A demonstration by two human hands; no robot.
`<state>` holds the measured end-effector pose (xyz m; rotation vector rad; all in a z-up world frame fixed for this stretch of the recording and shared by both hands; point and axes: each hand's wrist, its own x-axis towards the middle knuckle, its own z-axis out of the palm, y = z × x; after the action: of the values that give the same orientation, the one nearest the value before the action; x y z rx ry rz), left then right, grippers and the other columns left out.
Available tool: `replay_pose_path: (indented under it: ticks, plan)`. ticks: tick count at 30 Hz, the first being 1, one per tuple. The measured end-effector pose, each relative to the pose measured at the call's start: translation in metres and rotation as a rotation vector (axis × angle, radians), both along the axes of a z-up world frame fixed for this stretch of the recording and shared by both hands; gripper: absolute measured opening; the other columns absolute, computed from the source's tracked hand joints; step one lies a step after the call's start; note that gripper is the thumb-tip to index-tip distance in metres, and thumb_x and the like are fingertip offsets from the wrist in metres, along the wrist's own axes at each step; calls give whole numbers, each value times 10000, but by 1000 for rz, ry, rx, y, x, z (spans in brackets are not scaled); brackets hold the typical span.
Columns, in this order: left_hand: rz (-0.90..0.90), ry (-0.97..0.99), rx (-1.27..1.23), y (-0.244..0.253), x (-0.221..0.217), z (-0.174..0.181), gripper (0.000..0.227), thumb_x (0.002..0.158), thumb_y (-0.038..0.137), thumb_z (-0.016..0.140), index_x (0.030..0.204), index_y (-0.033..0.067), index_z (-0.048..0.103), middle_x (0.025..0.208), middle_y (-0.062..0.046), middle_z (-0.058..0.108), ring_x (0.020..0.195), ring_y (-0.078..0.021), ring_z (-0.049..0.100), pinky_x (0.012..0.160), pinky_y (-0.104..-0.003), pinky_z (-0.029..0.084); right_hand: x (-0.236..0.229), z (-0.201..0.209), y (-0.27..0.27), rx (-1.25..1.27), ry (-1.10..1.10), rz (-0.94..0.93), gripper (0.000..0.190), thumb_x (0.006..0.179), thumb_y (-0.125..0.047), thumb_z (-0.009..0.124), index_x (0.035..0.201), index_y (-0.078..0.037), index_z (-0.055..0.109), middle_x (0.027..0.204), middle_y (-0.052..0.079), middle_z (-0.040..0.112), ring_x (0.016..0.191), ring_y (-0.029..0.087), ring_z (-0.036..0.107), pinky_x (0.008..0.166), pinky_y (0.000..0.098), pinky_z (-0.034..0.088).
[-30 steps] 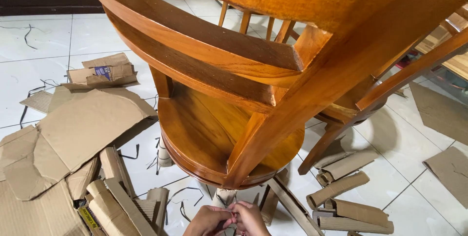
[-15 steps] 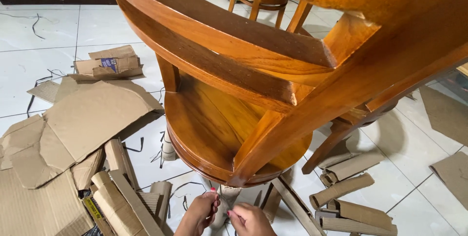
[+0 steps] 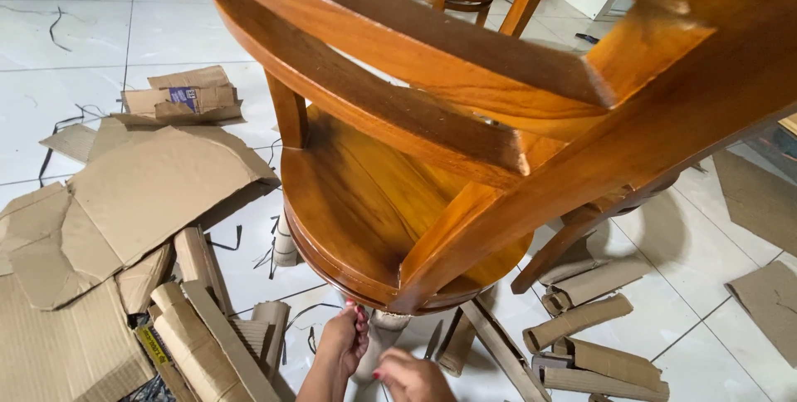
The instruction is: Wrapping wooden chair legs with cardboard and securing them with cable ties
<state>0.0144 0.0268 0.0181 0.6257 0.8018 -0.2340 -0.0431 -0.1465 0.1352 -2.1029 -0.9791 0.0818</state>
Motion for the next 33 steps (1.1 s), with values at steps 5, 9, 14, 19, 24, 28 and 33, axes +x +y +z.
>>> replay_pose_path:
  ticks: [5, 9, 14, 19, 24, 28, 33]
  plan:
    - [187, -12, -165, -11, 15, -22, 295, 1122, 236, 389, 901, 99, 528, 674, -1, 477, 518, -73, 381, 417, -186, 324, 15, 18, -32, -116, -15, 32, 74, 919, -30, 609, 859, -70, 596, 889, 56, 713, 604, 157, 620, 542, 278, 504]
    - [186, 5, -157, -9, 16, -11, 298, 1126, 250, 373, 898, 108, 501, 661, 10, 449, 497, -62, 359, 396, -179, 322, 18, 20, -41, -257, 63, -14, 190, 1017, -159, 548, 838, -100, 525, 861, 15, 637, 597, 147, 547, 565, 326, 432]
    - [114, -33, -325, 9, 9, -10, 169, 1106, 132, 372, 1027, 65, 505, 697, -30, 508, 525, -71, 400, 428, -187, 341, 18, 18, -37, -186, 63, -78, 150, 997, -151, 585, 855, -103, 578, 826, 5, 630, 623, 155, 595, 575, 313, 471]
    - [-36, -19, -87, 31, -13, 74, 322, 1127, 162, 418, 978, -43, 616, 669, -98, 617, 454, -93, 457, 375, -199, 375, 9, 40, -22, -227, 117, -126, 197, 1017, -218, 603, 843, -126, 590, 722, 0, 613, 583, 151, 579, 551, 334, 449]
    - [-561, -50, 335, 49, -12, 102, 91, 913, -77, 731, 951, -112, 656, 654, -180, 692, 464, -191, 598, 417, -255, 526, 6, 34, -11, -69, 180, -260, 138, 918, -161, 679, 806, -80, 670, 692, 19, 636, 553, 145, 532, 520, 301, 438]
    - [-674, -75, 421, 46, -19, 115, 89, 823, -9, 784, 879, -59, 735, 678, -125, 726, 510, -144, 622, 478, -224, 531, 4, 37, -7, -54, 284, -342, 217, 930, -230, 665, 774, -97, 737, 615, 7, 670, 536, 110, 549, 527, 268, 443]
    - [-817, -199, 746, 41, -17, 86, 99, 821, 197, 844, 779, 112, 872, 688, 51, 769, 645, -49, 588, 795, -172, 520, 4, 24, -1, 124, 700, -457, 190, 941, -101, 616, 919, -8, 780, 763, 68, 759, 647, 126, 653, 637, 242, 569]
